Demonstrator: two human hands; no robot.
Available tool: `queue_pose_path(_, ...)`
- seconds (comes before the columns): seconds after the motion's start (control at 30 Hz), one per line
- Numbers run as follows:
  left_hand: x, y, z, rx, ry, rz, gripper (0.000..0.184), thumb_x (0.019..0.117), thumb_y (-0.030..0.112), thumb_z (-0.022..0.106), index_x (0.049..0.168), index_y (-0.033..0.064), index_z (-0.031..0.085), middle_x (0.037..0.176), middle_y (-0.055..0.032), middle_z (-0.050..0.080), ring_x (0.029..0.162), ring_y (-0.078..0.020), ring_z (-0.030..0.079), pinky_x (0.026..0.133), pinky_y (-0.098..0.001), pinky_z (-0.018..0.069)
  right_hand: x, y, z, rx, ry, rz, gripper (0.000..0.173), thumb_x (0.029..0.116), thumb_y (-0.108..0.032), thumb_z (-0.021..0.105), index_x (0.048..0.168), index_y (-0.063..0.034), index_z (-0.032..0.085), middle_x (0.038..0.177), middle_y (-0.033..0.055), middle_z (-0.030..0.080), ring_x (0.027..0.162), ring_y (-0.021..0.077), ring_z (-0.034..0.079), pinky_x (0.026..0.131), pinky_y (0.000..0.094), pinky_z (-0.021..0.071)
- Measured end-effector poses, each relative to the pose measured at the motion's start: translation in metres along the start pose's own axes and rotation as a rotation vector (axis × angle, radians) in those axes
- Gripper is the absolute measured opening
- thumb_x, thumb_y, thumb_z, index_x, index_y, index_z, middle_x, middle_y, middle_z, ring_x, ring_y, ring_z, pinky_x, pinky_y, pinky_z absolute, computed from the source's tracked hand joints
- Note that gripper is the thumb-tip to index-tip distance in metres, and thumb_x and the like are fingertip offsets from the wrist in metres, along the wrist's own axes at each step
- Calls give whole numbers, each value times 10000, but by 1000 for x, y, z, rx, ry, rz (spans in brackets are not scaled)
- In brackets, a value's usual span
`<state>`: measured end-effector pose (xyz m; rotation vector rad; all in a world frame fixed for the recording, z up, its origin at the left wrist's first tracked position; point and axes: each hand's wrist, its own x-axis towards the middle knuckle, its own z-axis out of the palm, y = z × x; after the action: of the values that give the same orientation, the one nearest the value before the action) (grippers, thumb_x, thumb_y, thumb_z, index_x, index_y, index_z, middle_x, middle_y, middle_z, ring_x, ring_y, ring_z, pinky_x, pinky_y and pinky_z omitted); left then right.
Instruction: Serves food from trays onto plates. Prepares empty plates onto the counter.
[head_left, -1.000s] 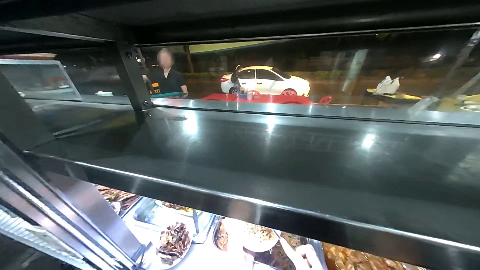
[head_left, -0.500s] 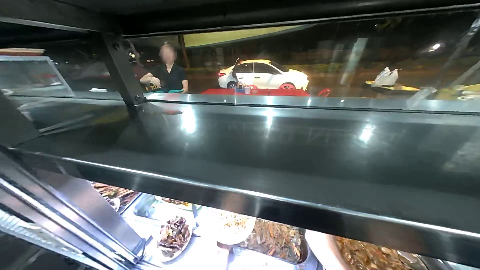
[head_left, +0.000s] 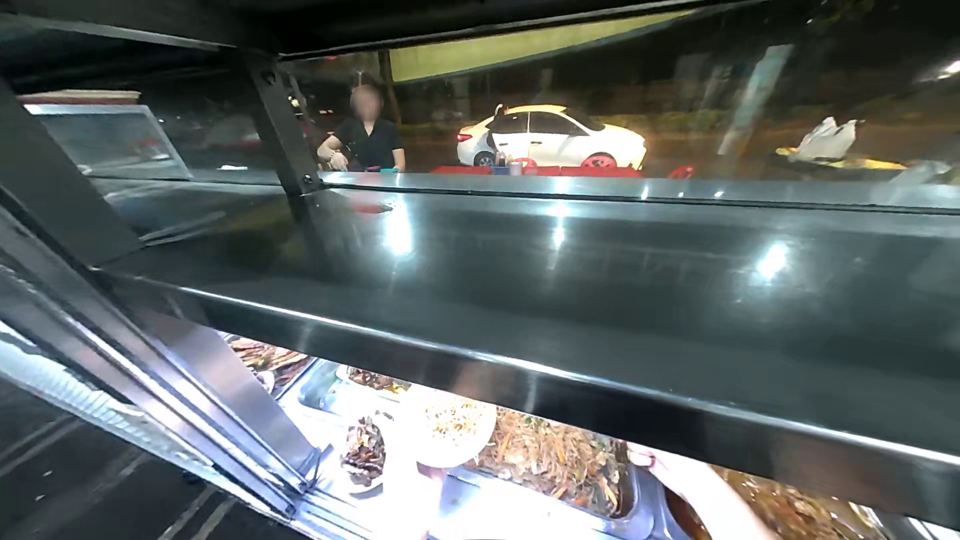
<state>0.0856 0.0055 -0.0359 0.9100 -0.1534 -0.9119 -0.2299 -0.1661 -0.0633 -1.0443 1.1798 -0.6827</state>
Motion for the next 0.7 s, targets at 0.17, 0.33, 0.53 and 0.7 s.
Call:
queue_pose_path(0.17, -6, -21, 15, -28, 5, -96, 430, 1129, 305, 301, 1517, 122, 338, 1394, -134, 518, 1222, -227, 566, 950, -444, 542, -29, -37, -4, -31, -15, -55, 178, 1016, -12, 509, 1147, -19, 630, 681, -54, 544, 469, -8, 400, 455, 146, 377)
queue_pose_path(0.33, -7, -53, 19, -26, -30, -116, 357, 1120, 192, 297, 1396, 2, 418, 1216, -160, 575, 1068, -221, 624, 870, -398, 576, -69, -83, 4, 39, -121, -99, 221, 1086, -92, 428, 923, -117, 575, 595, -129, 458, 481, -60, 405, 501, 94, 396)
queue_pose_path(0.53, -18, -59, 48, -36, -56, -105, 432, 1131, 210, 289, 1531, 50, 327, 1436, -145, 492, 1262, -189, 541, 1015, -384, 513, -107, -90, 43, -184, -158, -258, 169, 1005, -28, 535, 1089, -51, 680, 691, -75, 562, 498, -12, 410, 473, 159, 371)
queue_pose_path(0.7, -9, -83, 34, 60, -140, 36, 454, 1098, 134, 305, 1528, -12, 299, 1463, -187, 442, 1329, -215, 472, 1082, -370, 447, -129, -68, 68, -786, 126, -688, 301, 1015, -80, 532, 1246, -56, 723, 1056, 108, 734, 925, 163, 695, 878, 328, 569)
